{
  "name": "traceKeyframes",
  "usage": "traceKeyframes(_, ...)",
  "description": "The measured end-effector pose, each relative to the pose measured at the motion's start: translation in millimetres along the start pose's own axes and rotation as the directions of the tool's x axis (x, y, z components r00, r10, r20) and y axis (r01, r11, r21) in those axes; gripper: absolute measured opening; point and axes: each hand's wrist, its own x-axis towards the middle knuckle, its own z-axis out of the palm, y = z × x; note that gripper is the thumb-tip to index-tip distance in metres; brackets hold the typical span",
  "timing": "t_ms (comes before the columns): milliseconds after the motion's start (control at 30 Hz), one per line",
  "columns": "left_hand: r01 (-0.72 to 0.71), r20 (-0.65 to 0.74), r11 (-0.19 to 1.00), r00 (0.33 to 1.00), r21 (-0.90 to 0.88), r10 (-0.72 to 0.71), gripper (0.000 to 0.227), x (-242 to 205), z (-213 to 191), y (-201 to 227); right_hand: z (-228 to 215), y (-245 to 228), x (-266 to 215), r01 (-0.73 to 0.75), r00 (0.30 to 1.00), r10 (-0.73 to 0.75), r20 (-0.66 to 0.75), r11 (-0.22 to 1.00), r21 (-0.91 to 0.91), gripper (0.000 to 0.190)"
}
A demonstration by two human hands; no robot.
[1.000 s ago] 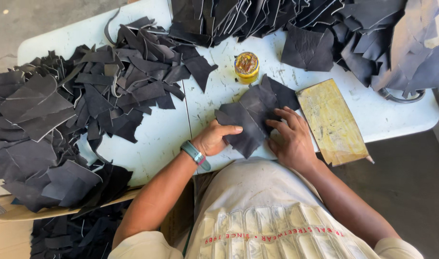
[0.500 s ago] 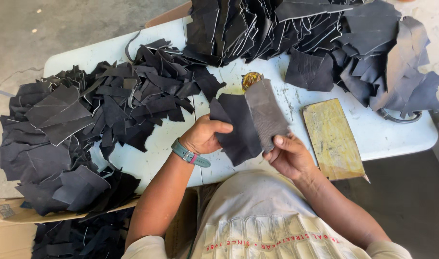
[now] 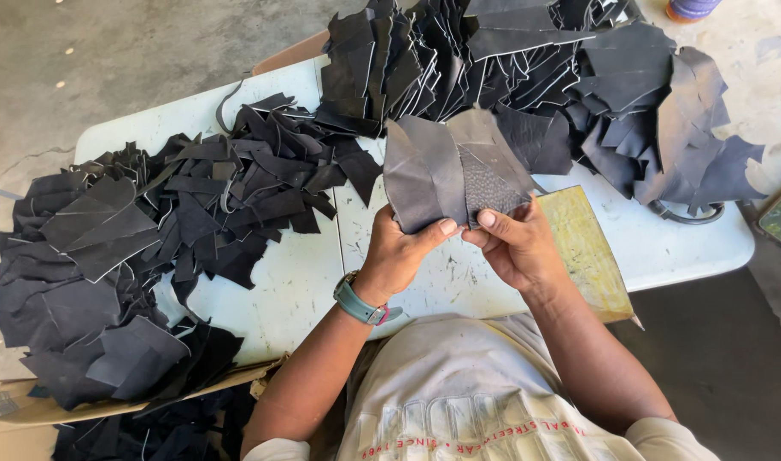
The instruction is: The person applies a yellow adhesive to the edges of black leather pieces using a small brush. They then press the pieces together to bond them, using a wooden block to apply pressure. The person also uses a pencil to mark the leather pieces during the process.
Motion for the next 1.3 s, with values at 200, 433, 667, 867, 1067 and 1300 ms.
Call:
traceKeyframes(200, -0.055, -0.105, 0.996, 0.993, 0.074, 0.062, 0.024, 3.6, 4.8, -2.1, 9.5, 3.2, 8.8, 0.145, 0.989, -0.140, 0.048, 0.983, -0.116, 0.060)
traceKeyframes(433, -0.089, -0.153, 0.981, 0.981, 0.170, 0.115, 0.024, 7.4, 4.6, -5.0, 21.5, 6.6, 5.4, 0.288, 0.958, -0.281, 0.065, 0.937, -0.200, 0.062)
traceKeyframes(667, -0.062, -0.243, 0.963, 0.961, 0.264, 0.128, 0.023, 4.3, 6.7, -17.9, 16.7, 18.0, 2.8, 0.368, 0.928, -0.369, 0.052, 0.888, -0.277, 0.059)
traceKeyframes(867, -0.058, -0.181, 0.971, 0.978, 0.232, 0.101, 0.025, -1.5, 9.1, -16.0, -1.1, 26.3, -4.9, 0.360, 0.909, -0.416, 0.006, 0.779, -0.514, 0.050)
traceKeyframes(1067, 0.227, 0.279, 0.848, 0.955, -0.478, -0.099, 0.045, 18.3, -37.4, 19.9, -0.6, 14.6, -16.4, 0.365, 0.919, -0.388, 0.075, 0.759, -0.540, 0.059)
traceKeyframes(1300, 0.155, 0.165, 0.944, 0.980, -0.291, -0.110, 0.038, 21.7, -21.7, -16.9, 11.6, 4.9, 3.5, 0.229, 0.966, -0.216, -0.140, 0.970, 0.081, 0.064)
